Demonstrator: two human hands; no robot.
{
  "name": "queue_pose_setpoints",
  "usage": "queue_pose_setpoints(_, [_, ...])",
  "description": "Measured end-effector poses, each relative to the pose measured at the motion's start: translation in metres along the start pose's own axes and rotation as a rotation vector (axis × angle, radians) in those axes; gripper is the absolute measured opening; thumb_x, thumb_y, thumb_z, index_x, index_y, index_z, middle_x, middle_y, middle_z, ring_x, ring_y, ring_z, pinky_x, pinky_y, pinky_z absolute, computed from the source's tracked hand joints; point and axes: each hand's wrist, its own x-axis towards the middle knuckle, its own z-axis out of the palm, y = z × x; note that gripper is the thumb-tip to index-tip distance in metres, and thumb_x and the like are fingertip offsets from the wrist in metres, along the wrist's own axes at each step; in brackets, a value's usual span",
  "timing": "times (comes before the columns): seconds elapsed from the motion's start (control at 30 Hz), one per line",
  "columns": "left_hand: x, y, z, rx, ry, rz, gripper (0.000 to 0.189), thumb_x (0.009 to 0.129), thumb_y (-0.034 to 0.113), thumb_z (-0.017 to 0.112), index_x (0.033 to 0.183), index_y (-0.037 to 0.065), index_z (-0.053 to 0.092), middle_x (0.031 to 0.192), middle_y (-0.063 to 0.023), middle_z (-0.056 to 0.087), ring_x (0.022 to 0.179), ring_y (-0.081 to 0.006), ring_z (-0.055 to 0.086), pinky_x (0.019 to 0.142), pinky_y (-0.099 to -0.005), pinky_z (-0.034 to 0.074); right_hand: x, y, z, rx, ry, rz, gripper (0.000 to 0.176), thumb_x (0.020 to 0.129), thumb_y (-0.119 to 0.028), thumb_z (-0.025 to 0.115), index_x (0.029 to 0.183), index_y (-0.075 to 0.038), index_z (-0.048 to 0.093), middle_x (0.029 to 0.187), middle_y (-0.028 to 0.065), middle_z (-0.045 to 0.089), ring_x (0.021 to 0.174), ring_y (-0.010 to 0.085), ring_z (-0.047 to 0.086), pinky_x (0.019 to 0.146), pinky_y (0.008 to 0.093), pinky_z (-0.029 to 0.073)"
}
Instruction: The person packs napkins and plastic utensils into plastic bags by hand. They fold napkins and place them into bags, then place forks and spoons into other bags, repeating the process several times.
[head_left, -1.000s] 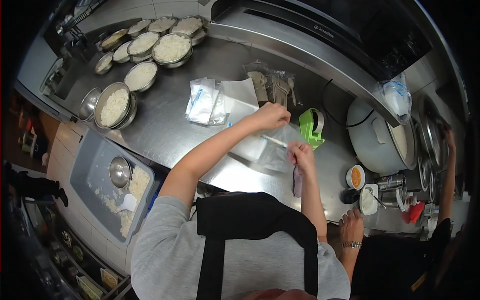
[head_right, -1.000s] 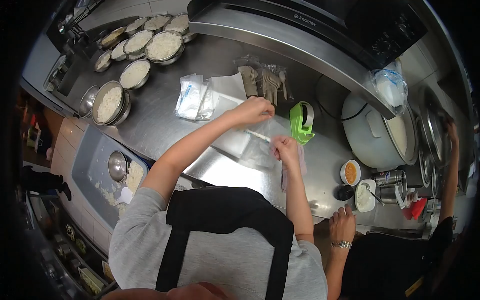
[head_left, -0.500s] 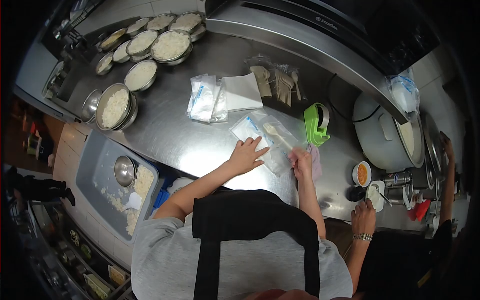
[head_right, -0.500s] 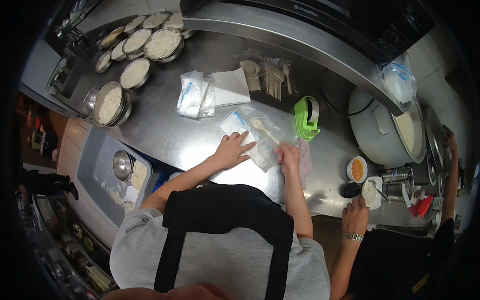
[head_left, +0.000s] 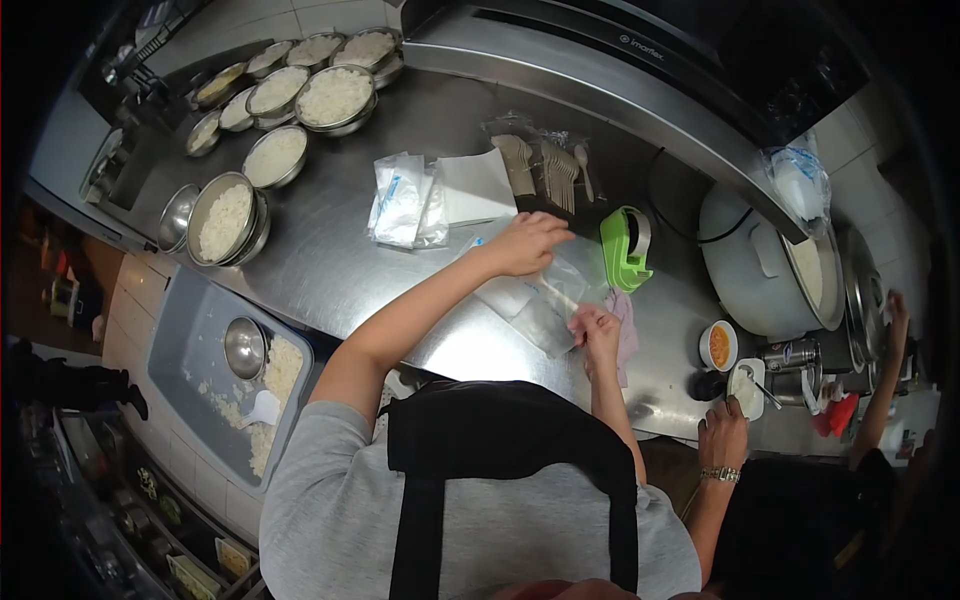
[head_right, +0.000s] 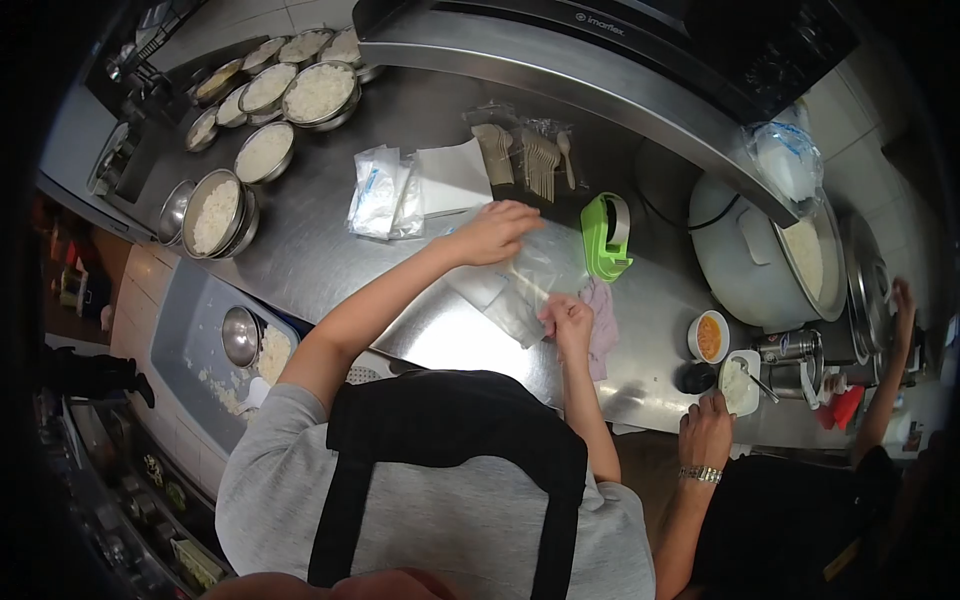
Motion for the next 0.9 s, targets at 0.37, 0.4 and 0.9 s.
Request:
queue_pose_setpoints(0.37, [0.018, -0.015, 0.014, -0.231, -0.549, -0.107, 0.017, 0.073, 0.018, 0.059, 0.081, 0.003, 0.059, 0.087, -0.0129, 0.062, 0.087, -0.0292, 0.059, 0.078, -0.0406, 0.043, -0.024, 0.010, -0.021, -0.405, -0.053, -0.171, 0.013, 0.083, -0.007, 0.054, 0.078, 0.002, 0.062, 0.056, -0.0013, 0.052, 0.048, 0.0032, 0.042, 0.043, 0.0196, 0.031])
queue_pose_setpoints(0.4, [0.017, -0.016, 0.011, -0.231, -0.548, -0.113, 0.017, 0.073, 0.018, 0.059, 0.081, 0.003, 0.059, 0.087, -0.0129, 0.062, 0.087, -0.0292, 0.059, 0.078, -0.0406, 0.043, -0.029, 0.009, -0.021, -0.420, -0.031, -0.204, 0.014, 0.084, -0.008, 0.055, 0.076, 0.002, 0.062, 0.056, -0.0022, 0.051, 0.049, 0.0029, 0.042, 0.044, 0.0201, 0.031])
queue_pose_setpoints(0.9, [0.037, 0.005, -0.048, -0.462, -0.260, -0.125, 0.012, 0.078, 0.012, 0.060, 0.082, 0.000, 0.059, 0.079, -0.0081, 0.062, 0.078, -0.0170, 0.059, 0.073, -0.0294, 0.046, 0.029, -0.036, 0.023, -0.434, -0.193, -0.230, 0.025, 0.086, -0.020, 0.055, 0.086, 0.004, 0.062, 0.076, 0.0075, 0.063, 0.068, 0.0148, 0.057, 0.061, 0.0276, 0.043])
